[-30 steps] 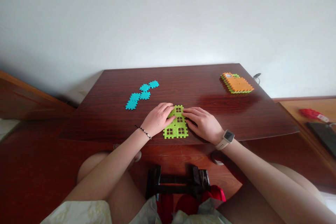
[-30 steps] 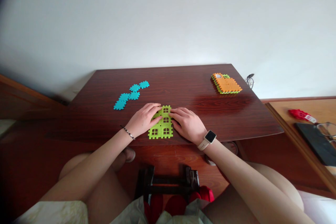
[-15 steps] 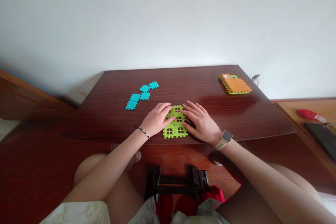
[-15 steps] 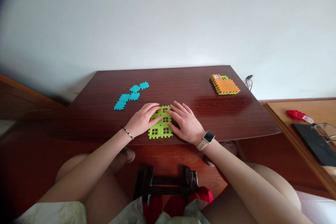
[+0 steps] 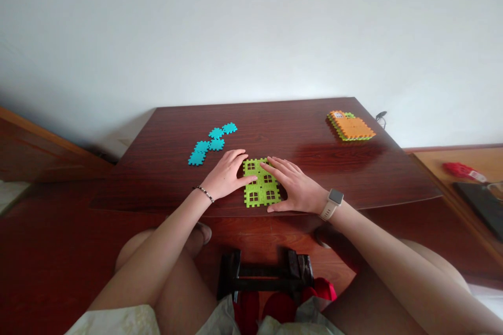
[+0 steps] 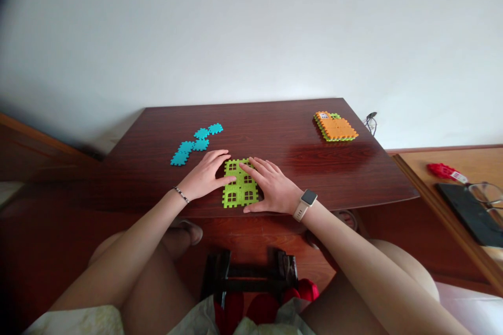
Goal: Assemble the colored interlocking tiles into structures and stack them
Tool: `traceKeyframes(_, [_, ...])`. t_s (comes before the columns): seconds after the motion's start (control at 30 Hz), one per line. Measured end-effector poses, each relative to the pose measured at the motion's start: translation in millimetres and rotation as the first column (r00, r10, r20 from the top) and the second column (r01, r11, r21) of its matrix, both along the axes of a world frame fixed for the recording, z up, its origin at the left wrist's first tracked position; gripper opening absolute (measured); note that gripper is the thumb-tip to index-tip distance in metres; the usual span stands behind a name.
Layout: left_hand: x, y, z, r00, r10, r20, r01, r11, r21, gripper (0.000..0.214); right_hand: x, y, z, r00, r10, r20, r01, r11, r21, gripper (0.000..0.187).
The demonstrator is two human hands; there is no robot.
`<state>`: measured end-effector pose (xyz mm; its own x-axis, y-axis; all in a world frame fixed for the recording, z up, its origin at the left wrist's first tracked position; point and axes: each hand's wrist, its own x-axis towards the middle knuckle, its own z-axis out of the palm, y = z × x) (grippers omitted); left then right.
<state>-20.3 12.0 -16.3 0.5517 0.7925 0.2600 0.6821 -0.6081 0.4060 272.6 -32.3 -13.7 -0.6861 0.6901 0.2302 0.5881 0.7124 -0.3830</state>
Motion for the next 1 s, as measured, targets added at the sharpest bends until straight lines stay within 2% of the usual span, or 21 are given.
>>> traceKeyframes(0.1, [-2.4,2.1,-3.3,1.0,-0.017,0.01,0.017,0.999,-0.028,0.072,-2.1,1.1,-2.5,1.0,-0.026,-0.008,0.026,1.0,0.008,0.122])
traceKeyframes(0.2, [-1.8,3.6,-7.8,0.997,-0.021,0.068,0.023,0.999,-0.027,0.064,-3.8,1.0,-4.8,0.999,-0.039,-0.018,0.04,0.999,0.021,0.12])
traceKeyframes(0.37, [-0.2,7.5,-13.9,0.985,0.047,0.168,-0.044,0.999,-0.022,0.048,-5.8,-1.4,-4.7,0.998,-0.061,0.0,0.061,0.997,0.037,0.117])
traceKeyframes(0.53, [1.0,8.8,-10.8,0.939,0.136,0.316,-0.092,0.984,-0.15,0.039,-7.4,-3.0,-2.1,0.998,-0.062,-0.003,0.062,0.997,0.038,0.118])
traceKeyframes(0.63, [4.9,7.1,-6.5,0.861,0.193,0.47,-0.039,0.948,-0.317,0.036,-8.2,-3.2,-0.8,0.998,-0.063,-0.017,0.064,0.997,0.042,0.116])
traceKeyframes(0.73, [11.3,3.8,-2.3,0.75,0.265,0.606,0.039,0.896,-0.441,0.036,-8.0,-1.8,0.3,0.997,-0.06,-0.057,0.062,0.998,0.032,0.116])
traceKeyframes(0.9, [21.5,-1.8,3.2,0.533,0.408,0.741,0.119,0.831,-0.543,0.048,-5.6,0.5,2.4,0.981,-0.081,-0.175,0.077,0.997,-0.026,0.119])
traceKeyframes(1.0, [25.2,-3.4,5.6,0.458,0.467,0.757,0.133,0.805,-0.578,0.046,-7.5,-1.7,3.4,0.95,-0.163,-0.266,0.134,0.983,-0.126,0.113])
